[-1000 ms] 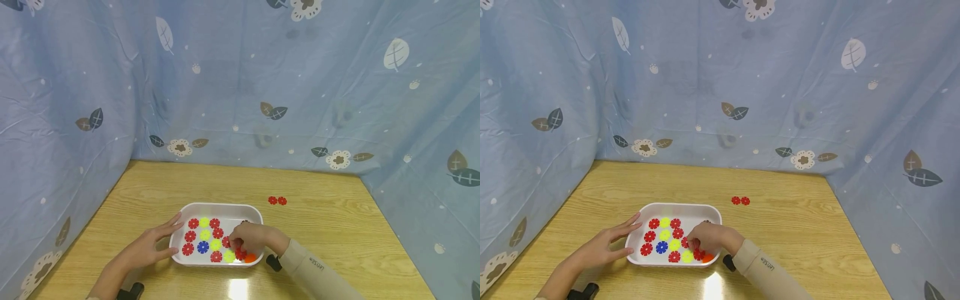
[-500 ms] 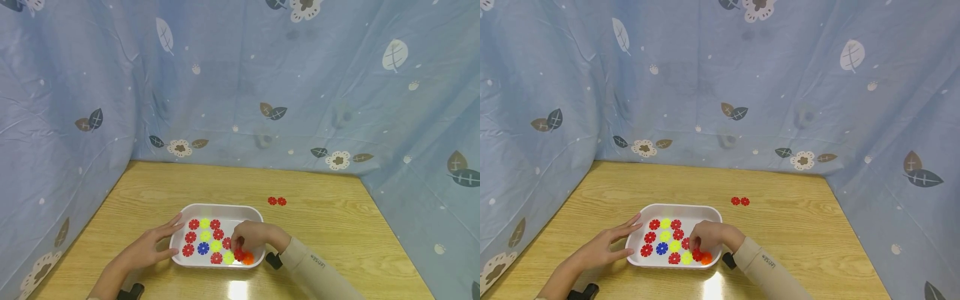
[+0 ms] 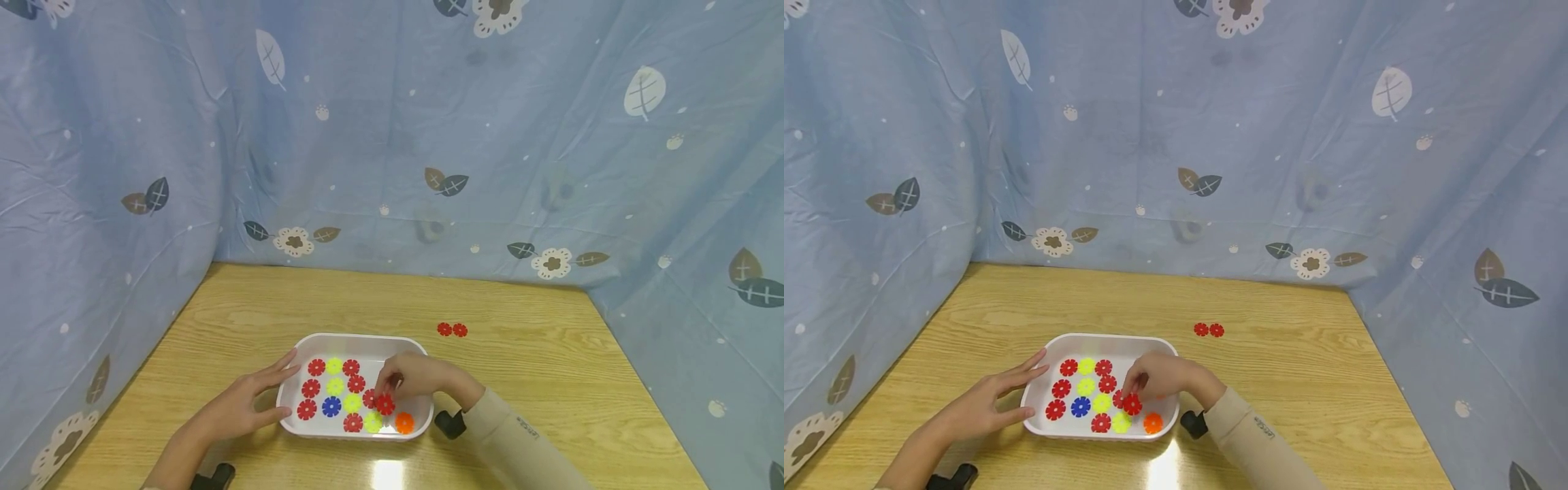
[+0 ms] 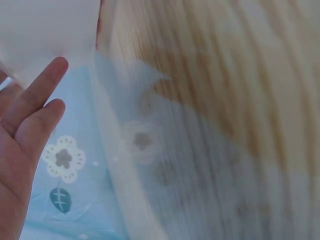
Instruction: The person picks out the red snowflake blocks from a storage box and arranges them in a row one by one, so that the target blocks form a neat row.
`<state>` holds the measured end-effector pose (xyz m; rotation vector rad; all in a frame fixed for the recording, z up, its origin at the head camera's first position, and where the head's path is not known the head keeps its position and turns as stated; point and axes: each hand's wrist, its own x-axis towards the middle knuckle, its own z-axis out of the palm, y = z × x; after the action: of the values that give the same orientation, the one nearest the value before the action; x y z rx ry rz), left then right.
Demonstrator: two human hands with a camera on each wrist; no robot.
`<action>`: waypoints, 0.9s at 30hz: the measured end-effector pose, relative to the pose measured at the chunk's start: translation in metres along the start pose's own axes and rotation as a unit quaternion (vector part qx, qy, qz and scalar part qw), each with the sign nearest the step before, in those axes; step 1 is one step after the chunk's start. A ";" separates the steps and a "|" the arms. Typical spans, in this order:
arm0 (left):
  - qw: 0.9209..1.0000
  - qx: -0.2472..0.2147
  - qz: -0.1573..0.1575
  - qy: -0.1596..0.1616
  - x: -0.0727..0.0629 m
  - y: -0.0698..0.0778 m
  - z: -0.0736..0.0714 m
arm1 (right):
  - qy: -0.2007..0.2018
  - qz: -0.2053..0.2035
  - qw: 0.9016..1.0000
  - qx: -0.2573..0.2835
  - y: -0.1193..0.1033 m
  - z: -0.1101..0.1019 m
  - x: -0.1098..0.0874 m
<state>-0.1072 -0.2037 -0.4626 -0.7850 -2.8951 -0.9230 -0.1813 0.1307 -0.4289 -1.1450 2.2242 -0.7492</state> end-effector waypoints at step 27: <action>1.000 -0.014 0.003 0.005 -0.001 -0.005 -0.001 | 0.293 0.112 0.910 0.272 0.039 -0.027 -0.042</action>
<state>-0.1086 -0.2085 -0.4646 -0.7869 -2.8758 -0.9650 -0.1994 0.1916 -0.4283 -0.4067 2.2973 -1.6427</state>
